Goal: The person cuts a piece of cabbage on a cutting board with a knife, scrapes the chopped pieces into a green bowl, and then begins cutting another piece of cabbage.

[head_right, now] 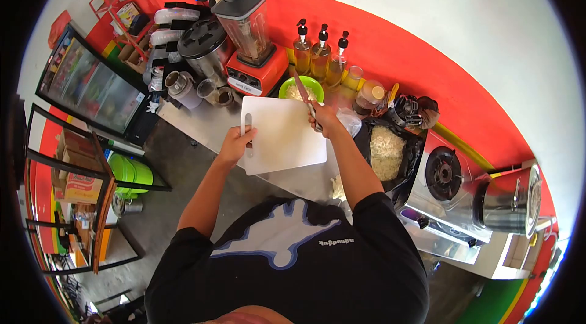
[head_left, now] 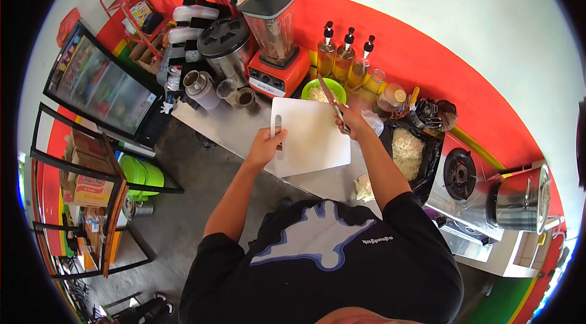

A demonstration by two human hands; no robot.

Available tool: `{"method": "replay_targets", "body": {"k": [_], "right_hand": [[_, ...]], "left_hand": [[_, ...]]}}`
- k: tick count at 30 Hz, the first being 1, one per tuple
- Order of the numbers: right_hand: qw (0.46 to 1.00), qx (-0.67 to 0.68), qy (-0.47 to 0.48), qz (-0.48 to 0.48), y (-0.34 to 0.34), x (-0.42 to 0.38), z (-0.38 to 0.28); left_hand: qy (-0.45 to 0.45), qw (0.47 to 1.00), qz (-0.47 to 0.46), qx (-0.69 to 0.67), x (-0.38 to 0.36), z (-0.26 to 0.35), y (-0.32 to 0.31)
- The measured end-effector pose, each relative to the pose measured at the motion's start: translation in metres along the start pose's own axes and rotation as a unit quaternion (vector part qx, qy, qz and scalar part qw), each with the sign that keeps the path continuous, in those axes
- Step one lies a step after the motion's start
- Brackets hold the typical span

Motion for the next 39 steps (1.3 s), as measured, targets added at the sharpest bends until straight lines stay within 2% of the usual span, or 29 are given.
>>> {"method": "replay_targets", "body": {"k": [2,5,13,15,16,17,20,21,23,24,26,27,29,32,36,39], "right_hand": [[0.996,-0.062,0.002,0.057,-0.002,-0.015,0.001],[0.993,-0.091,-0.007,0.073,0.003,-0.037,0.002],[0.984,-0.169,0.000,0.062,0.030,-0.105,0.020],[0.972,-0.220,0.043,0.069,0.025,-0.121,0.013],[0.958,-0.275,0.032,0.073,0.037,-0.119,0.008],[0.958,-0.276,0.033,0.070,0.044,-0.112,0.006],[0.820,-0.496,0.262,0.117,0.028,-0.117,-0.014],[0.820,-0.494,0.263,0.119,0.015,-0.122,-0.020],[0.743,-0.542,0.387,0.069,-0.008,-0.127,-0.032],[0.744,-0.540,0.387,0.072,-0.011,-0.125,-0.034],[0.696,-0.611,0.372,0.069,-0.016,-0.121,-0.036],[0.697,-0.609,0.372,0.073,-0.020,-0.120,-0.038],[0.668,-0.681,0.268,0.136,-0.021,-0.116,-0.040],[0.643,-0.708,0.238,0.172,-0.003,-0.100,-0.036],[0.654,-0.676,0.270,0.207,-0.008,-0.111,-0.022],[0.636,-0.691,0.262,0.223,-0.009,-0.123,-0.006]], "left_hand": [[-0.009,1.000,0.000,-0.004,0.007,0.002,0.002],[-0.019,0.999,0.003,-0.030,0.018,0.000,0.006],[0.000,0.996,0.010,-0.089,0.036,-0.003,0.020],[0.010,0.999,0.017,-0.044,0.039,-0.003,0.027],[0.009,0.999,0.021,-0.044,0.039,0.001,0.032],[0.000,1.000,0.015,-0.023,0.038,0.006,0.034],[-0.017,1.000,0.014,0.020,0.030,0.032,0.042],[-0.025,0.999,0.023,0.039,0.029,0.037,0.044],[-0.045,0.995,0.014,0.088,0.037,0.033,0.053],[-0.064,0.989,0.008,0.135,0.039,0.033,0.057],[-0.081,0.984,0.010,0.161,0.043,0.033,0.061],[-0.099,0.978,0.017,0.184,0.044,0.035,0.063],[-0.101,0.980,0.017,0.172,0.045,0.035,0.066],[-0.094,0.985,0.014,0.141,0.049,0.029,0.069],[-0.063,0.995,0.000,0.072,0.045,0.022,0.076],[-0.043,0.998,-0.010,0.042,0.046,0.014,0.083]]}}
Point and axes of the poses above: each hand's wrist, its own x-axis towards the middle knuckle, its own y-axis out of the back of the hand, z = x × y, the point moved 2 cm from there along x, towards the middle knuckle, and after that the axes turned 12 degrees about x, right-handed, at the moved point
